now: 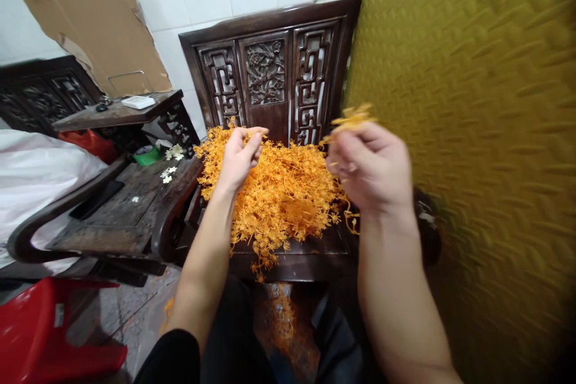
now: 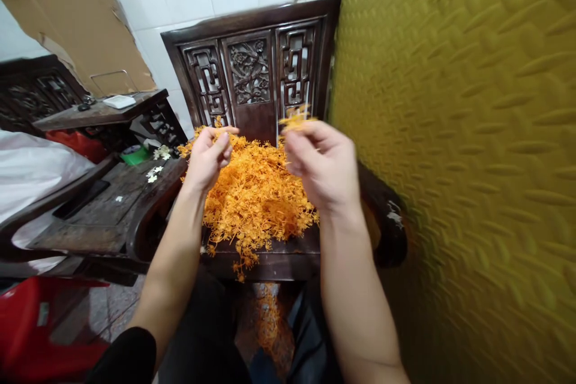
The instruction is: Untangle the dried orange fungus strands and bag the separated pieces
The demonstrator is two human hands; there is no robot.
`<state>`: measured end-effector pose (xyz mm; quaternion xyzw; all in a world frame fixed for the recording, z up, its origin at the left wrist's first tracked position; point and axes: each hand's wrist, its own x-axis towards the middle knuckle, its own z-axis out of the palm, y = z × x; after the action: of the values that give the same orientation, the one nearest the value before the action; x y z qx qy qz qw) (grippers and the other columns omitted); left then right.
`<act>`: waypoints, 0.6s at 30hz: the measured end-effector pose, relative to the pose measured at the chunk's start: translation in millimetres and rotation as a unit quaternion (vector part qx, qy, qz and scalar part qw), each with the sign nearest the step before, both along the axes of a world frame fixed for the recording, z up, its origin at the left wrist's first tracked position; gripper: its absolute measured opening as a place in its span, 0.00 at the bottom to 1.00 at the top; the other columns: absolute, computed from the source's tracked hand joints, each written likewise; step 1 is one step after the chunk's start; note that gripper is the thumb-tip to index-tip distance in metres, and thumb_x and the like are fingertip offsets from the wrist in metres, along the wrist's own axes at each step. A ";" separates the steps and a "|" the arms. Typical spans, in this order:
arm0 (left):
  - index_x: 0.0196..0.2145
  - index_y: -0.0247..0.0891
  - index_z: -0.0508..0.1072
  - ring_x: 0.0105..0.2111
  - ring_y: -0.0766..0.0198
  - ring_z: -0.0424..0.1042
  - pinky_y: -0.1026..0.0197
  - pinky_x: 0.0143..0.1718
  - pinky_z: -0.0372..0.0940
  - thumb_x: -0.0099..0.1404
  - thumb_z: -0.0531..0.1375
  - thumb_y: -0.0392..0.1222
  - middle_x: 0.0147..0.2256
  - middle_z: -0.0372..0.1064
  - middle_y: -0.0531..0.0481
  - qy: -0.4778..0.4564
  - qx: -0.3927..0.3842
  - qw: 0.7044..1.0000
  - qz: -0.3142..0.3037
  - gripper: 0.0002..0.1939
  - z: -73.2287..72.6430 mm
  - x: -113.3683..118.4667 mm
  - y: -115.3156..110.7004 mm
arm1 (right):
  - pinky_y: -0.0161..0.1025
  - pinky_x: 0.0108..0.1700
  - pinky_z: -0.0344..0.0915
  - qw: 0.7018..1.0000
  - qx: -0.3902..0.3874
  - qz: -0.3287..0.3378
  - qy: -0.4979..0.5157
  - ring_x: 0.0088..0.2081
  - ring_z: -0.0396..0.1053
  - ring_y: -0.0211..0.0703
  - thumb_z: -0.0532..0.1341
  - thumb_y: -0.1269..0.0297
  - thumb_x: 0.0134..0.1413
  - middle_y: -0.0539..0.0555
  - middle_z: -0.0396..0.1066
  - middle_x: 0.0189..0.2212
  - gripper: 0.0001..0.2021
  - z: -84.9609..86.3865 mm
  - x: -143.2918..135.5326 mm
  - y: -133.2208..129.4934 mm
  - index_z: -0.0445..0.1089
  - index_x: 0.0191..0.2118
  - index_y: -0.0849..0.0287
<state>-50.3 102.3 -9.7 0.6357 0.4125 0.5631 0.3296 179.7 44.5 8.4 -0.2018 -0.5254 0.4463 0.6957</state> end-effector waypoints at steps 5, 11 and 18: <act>0.43 0.44 0.61 0.22 0.71 0.54 0.63 0.19 0.45 0.70 0.56 0.47 0.38 0.72 0.50 -0.052 -0.018 0.997 -0.060 0.08 13.2 36.3 -28.6 | 0.33 0.20 0.45 0.994 -0.066 0.077 -0.045 0.19 0.51 0.28 0.76 0.53 0.49 0.45 0.61 0.19 0.15 -13.8 -25.8 9.6 0.77 0.31 0.58; 0.47 0.40 0.76 0.18 0.74 0.50 0.65 0.18 0.43 0.68 0.59 0.42 0.26 0.62 0.57 -0.077 -0.046 0.991 -0.104 0.12 19.4 38.5 -42.3 | 0.34 0.22 0.45 0.988 -0.093 0.068 -0.098 0.20 0.50 0.29 0.73 0.54 0.53 0.44 0.61 0.20 0.14 -14.2 -24.7 6.7 0.76 0.33 0.59; 0.37 0.37 0.81 0.27 0.69 0.68 0.64 0.31 0.64 0.68 0.66 0.57 0.29 0.73 0.52 0.013 0.056 0.998 -0.025 0.18 18.7 46.5 -49.4 | 0.36 0.27 0.52 0.981 -0.052 -0.025 -0.187 0.25 0.56 0.33 0.71 0.49 0.56 0.47 0.64 0.23 0.18 -15.0 -32.7 7.8 0.74 0.31 0.60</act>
<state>-3.8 53.0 9.0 0.6702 0.3687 0.5688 0.3023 147.1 52.3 -6.6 -0.3307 -0.6175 0.4092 0.5847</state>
